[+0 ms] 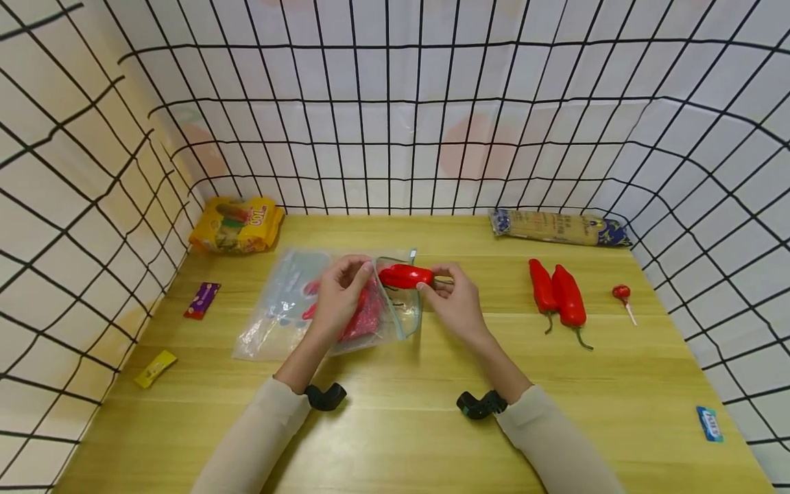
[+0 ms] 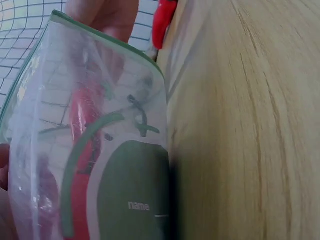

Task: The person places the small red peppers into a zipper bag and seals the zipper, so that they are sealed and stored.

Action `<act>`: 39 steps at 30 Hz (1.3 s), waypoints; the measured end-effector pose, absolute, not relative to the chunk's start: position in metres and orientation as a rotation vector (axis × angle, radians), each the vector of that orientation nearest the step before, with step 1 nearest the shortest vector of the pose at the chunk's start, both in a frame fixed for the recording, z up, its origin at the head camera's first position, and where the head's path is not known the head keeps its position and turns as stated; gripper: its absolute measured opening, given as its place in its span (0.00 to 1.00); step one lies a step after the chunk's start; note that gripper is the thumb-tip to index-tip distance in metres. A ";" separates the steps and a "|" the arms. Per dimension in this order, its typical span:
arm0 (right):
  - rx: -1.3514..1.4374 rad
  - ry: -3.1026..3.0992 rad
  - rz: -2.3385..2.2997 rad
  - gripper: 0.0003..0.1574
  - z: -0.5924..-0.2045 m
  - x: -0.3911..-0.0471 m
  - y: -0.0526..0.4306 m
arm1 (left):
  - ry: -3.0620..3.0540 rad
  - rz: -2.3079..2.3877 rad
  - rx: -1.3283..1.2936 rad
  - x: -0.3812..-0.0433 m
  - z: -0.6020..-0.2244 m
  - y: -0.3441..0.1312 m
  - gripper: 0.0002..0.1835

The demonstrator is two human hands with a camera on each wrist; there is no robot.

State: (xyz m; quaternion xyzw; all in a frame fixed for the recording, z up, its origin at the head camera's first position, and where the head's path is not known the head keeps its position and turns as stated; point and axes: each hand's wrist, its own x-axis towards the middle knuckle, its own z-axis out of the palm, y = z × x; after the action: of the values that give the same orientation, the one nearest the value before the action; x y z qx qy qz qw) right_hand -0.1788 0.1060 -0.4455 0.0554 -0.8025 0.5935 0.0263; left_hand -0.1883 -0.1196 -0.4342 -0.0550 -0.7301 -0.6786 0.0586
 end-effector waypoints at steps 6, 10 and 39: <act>0.147 -2.443 1.889 0.19 -0.444 -0.185 0.080 | -2.200 -2.119 -0.150 -0.182 -0.421 -0.117 0.13; 0.119 -2.400 1.909 0.20 -0.446 -0.190 0.071 | -2.195 -2.125 -0.150 -0.175 -0.410 -0.115 0.14; 0.445 -2.273 2.166 0.22 -0.441 -0.177 0.097 | -2.148 -2.175 -0.161 -0.187 -0.433 -0.121 0.14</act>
State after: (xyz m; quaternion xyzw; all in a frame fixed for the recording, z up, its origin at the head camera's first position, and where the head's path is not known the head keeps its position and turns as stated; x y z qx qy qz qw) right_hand -0.1770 0.0971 -0.4412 0.1403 -0.7167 0.6830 -0.0145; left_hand -0.1873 -0.1211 -0.4329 -0.0526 -0.7011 -0.7100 0.0400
